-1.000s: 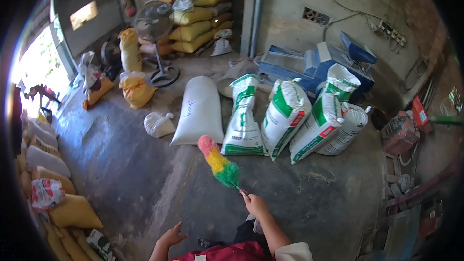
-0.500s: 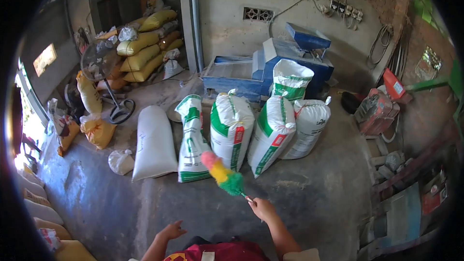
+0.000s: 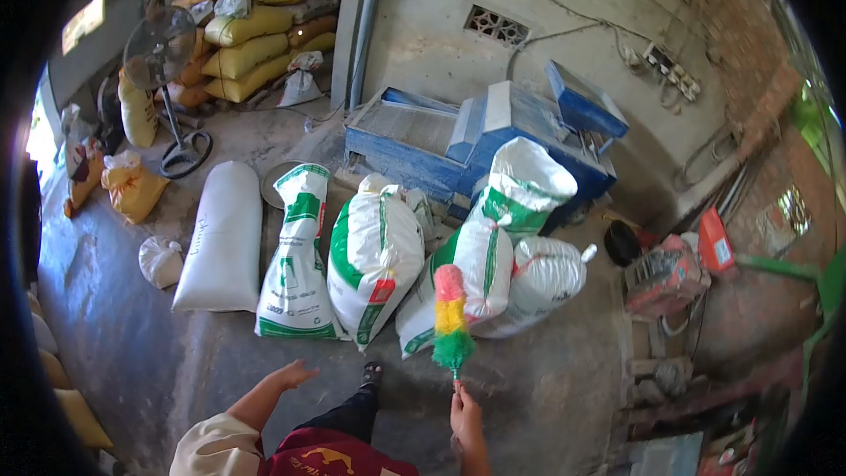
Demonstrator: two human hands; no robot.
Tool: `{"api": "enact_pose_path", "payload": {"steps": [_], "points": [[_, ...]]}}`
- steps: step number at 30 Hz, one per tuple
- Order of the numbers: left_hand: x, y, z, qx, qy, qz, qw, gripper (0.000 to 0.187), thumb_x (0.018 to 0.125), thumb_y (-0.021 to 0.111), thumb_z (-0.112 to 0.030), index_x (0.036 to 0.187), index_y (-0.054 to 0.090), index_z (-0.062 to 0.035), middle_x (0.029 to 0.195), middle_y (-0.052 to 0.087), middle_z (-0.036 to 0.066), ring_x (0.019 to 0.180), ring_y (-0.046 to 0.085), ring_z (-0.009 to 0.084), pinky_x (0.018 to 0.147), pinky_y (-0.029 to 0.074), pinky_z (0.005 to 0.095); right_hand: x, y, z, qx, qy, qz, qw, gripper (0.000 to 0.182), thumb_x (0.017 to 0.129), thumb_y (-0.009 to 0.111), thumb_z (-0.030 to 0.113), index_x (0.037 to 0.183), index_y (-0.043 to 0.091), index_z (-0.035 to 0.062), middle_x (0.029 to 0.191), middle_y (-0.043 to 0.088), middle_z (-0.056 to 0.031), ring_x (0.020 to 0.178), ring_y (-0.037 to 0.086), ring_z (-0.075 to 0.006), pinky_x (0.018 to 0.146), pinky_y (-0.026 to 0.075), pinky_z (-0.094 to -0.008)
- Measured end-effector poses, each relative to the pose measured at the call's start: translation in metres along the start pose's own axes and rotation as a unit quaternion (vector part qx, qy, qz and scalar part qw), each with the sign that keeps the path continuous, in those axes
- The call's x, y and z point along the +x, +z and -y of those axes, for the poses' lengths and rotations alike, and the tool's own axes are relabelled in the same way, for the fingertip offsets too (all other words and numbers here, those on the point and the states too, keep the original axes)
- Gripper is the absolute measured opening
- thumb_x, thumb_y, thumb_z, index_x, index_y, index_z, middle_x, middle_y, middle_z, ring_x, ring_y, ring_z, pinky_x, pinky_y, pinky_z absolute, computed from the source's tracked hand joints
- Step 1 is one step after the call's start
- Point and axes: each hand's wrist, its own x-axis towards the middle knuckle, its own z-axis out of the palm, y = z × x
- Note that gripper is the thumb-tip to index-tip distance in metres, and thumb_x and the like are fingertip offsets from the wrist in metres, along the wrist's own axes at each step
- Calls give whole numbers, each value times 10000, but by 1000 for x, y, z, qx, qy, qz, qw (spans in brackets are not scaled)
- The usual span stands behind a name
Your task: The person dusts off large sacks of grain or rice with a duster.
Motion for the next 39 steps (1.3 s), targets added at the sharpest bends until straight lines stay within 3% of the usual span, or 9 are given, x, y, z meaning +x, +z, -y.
{"api": "enact_pose_path", "payload": {"steps": [3, 9, 17, 19, 22, 29, 33, 35, 39], "points": [[73, -6, -106, -211, 172, -37, 962, 820, 685, 686, -392, 1251, 305, 65, 1238, 403, 232, 1101, 461, 320, 856, 423, 369, 70, -3, 70, 99, -120, -9, 988, 326, 843, 492, 120, 1163, 495, 56, 1079, 545, -193, 978, 556, -286, 783, 436, -290], [166, -28, -315, -17, -92, -76, 993, 1351, 394, 712, -680, 1351, -139, -251, 1352, -169, 295, 1234, -75, 518, 985, 146, 570, 241, 20, 123, 3, -151, 93, 984, 367, 859, 450, 67, 1222, 424, 24, 1128, 533, -180, 1024, 540, -267, 817, 415, -267], [198, -5, -365, -86, -279, -171, 941, 1437, 345, 842, -478, 1303, -221, -345, 1316, -321, 227, 1215, -258, 442, 949, 125, 641, 360, 107, 101, 44, -70, 195, 977, 333, 882, 401, 82, 1195, 442, -21, 1191, 488, -193, 1094, 486, -194, 901, 345, -239], [192, -7, -370, -85, -294, -167, 937, 1424, 352, 843, -469, 1307, -207, -349, 1318, -318, 225, 1215, -257, 443, 950, 126, 638, 388, 128, 63, -38, -246, 49, 967, 297, 885, 414, 99, 1157, 500, 17, 1019, 590, -165, 834, 595, -219, 728, 454, -276], [193, -11, -377, -88, -300, -171, 934, 1403, 363, 844, -456, 1317, -180, -354, 1323, -311, 223, 1215, -255, 446, 953, 124, 634, 448, 105, 81, 207, 237, 303, 900, 194, 903, 438, 232, 996, 571, 125, 464, 325, 32, 321, 308, -104, 304, 243, -279], [202, 17, -364, -112, -254, -281, 919, 1414, 347, 849, -438, 1335, -155, -320, 1284, -332, 292, 1181, -266, 502, 903, 90, 682, 536, 139, 2, 152, -203, 239, 937, 294, 894, 412, 103, 1173, 503, 111, 647, 449, 17, 414, 354, -58, 356, 292, -226], [207, 19, -364, -106, -258, -281, 918, 1422, 318, 852, -422, 1338, -134, -331, 1290, -320, 293, 1181, -268, 502, 904, 77, 683, 578, 96, 12, 320, 474, 555, 604, 92, 864, 503, 304, 912, 527, 228, 481, 262, 59, 368, 254, -57, 348, 214, -205], [215, 22, -359, -98, -238, -281, 925, 1414, 319, 850, -430, 1337, -128, -343, 1297, -315, 286, 1183, -267, 501, 907, 77, 681, 553, 82, 50, 291, 371, 464, 750, 119, 862, 517, 250, 960, 539, 184, 486, 271, 51, 386, 261, -42, 355, 204, -193], [221, 23, -354, -106, -244, -284, 921, 1406, 318, 849, -429, 1334, -122, -364, 1307, -309, 274, 1188, -264, 496, 909, 79, 678, 523, 56, 106, 337, 180, 443, 811, 243, 888, 477, 228, 1121, 512, 171, 509, 278, 55, 406, 256, -38, 352, 206, -183]]}}
